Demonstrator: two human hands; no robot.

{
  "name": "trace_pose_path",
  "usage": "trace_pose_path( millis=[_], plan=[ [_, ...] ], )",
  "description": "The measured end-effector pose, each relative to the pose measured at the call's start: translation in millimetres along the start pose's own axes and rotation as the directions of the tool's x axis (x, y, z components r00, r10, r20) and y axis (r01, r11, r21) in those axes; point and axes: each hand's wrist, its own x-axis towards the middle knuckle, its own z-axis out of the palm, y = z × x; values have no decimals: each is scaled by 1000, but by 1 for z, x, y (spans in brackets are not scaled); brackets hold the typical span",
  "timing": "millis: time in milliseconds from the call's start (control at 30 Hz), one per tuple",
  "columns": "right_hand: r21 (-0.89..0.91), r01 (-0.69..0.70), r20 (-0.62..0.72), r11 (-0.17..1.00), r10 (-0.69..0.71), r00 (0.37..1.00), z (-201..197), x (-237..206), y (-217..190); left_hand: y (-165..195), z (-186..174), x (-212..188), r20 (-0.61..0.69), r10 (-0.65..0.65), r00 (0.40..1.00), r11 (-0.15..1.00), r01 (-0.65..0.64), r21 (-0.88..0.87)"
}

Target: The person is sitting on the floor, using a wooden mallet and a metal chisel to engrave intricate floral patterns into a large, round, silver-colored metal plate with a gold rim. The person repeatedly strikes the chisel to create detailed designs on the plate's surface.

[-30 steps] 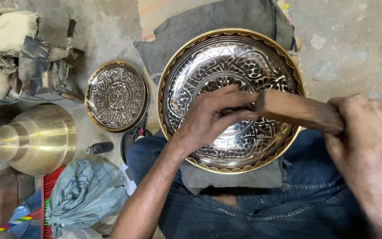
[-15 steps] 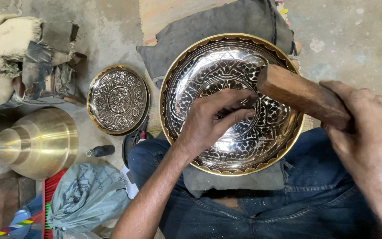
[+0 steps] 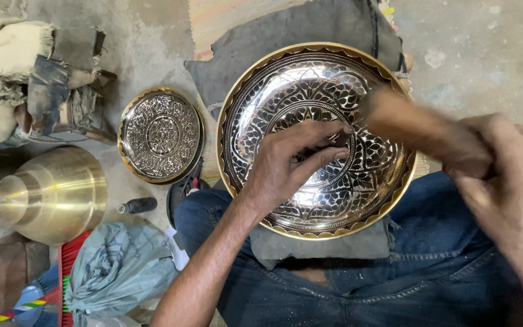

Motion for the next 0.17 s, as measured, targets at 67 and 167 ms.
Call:
trace_pose_path(
  millis=[67,167],
  plan=[
    [14,-45,49,999,45,998,0,0,-5,-1,1,-3,0,-6,1000,1000,6,-4],
    [-294,-3,183,956,59,981,-6,11,-7,-2,-1,-1,-4,-4,1000,1000,5,21]
  ],
)
